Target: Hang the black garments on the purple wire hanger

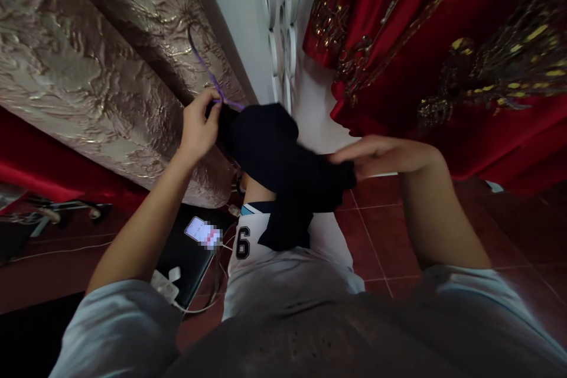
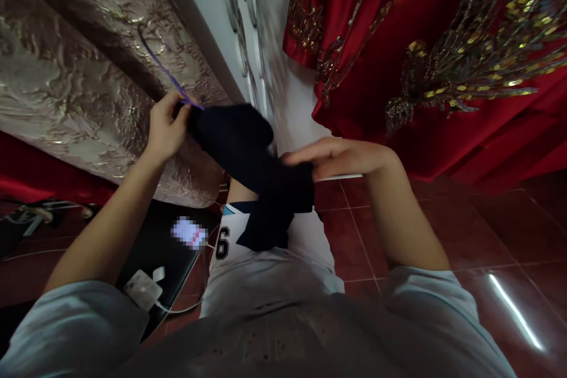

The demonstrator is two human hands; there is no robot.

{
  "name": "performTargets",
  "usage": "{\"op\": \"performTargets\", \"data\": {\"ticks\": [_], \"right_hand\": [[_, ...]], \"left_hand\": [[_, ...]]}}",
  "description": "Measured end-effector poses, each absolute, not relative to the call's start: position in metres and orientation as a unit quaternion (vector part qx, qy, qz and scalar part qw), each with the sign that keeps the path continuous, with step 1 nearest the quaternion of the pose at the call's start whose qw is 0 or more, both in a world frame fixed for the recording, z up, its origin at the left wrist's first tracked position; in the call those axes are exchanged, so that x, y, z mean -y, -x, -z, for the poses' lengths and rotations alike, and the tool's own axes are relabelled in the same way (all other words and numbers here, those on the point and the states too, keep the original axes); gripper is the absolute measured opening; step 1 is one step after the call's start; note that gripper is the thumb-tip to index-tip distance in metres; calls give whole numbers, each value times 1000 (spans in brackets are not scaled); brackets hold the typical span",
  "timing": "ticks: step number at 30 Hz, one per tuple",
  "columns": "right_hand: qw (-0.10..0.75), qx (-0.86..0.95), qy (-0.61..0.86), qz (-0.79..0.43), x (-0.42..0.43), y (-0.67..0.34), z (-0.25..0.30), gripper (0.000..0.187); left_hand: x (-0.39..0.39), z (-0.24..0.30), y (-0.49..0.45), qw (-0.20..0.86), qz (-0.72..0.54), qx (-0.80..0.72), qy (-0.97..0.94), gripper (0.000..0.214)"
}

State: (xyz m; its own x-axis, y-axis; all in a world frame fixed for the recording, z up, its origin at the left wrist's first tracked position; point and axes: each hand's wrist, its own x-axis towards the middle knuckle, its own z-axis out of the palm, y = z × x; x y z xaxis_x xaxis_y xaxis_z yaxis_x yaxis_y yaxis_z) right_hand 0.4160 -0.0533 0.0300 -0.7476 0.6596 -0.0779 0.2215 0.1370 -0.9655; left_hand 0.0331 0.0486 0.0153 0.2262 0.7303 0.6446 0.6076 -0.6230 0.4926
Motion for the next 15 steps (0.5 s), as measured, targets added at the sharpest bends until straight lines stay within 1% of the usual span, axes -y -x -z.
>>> {"op": "performTargets", "data": {"ticks": [1,2,3,4,6,8,10,11,12,13,15], "right_hand": [[128,737,276,-604,54,-419,-28,42],[99,737,263,-615,53,-421,-26,46],[100,737,265,-614,51,-419,-23,50],[122,741,278,-599,49,-415,-18,53],[203,766,333,-511,42,-398,-4,64],[270,803,383,-369,36,-373,13,84],[313,828,402,-232,31,-347,29,110],[329,834,404,-180,29,-334,36,118],[342,839,400,-139,28,-324,42,122],[353,844,388,-107,26,-315,47,121],[381,854,348,-64,25,-305,56,113]], "left_hand": [[-43,-16,-31,73,-456,-416,-783,26],[-37,-18,-29,84,-461,-398,-789,29],[-31,-20,-28,100,-465,-375,-796,33],[-26,-24,-29,118,-469,-349,-803,39],[-13,-33,-32,149,-458,-316,-817,50],[1,-42,-38,169,-429,-322,-827,59],[16,-50,-49,197,-403,-328,-831,64],[24,-52,-55,219,-396,-319,-833,65],[32,-53,-62,247,-397,-302,-831,66],[39,-54,-70,283,-400,-283,-825,65],[51,-53,-84,368,-405,-249,-799,61]]}}
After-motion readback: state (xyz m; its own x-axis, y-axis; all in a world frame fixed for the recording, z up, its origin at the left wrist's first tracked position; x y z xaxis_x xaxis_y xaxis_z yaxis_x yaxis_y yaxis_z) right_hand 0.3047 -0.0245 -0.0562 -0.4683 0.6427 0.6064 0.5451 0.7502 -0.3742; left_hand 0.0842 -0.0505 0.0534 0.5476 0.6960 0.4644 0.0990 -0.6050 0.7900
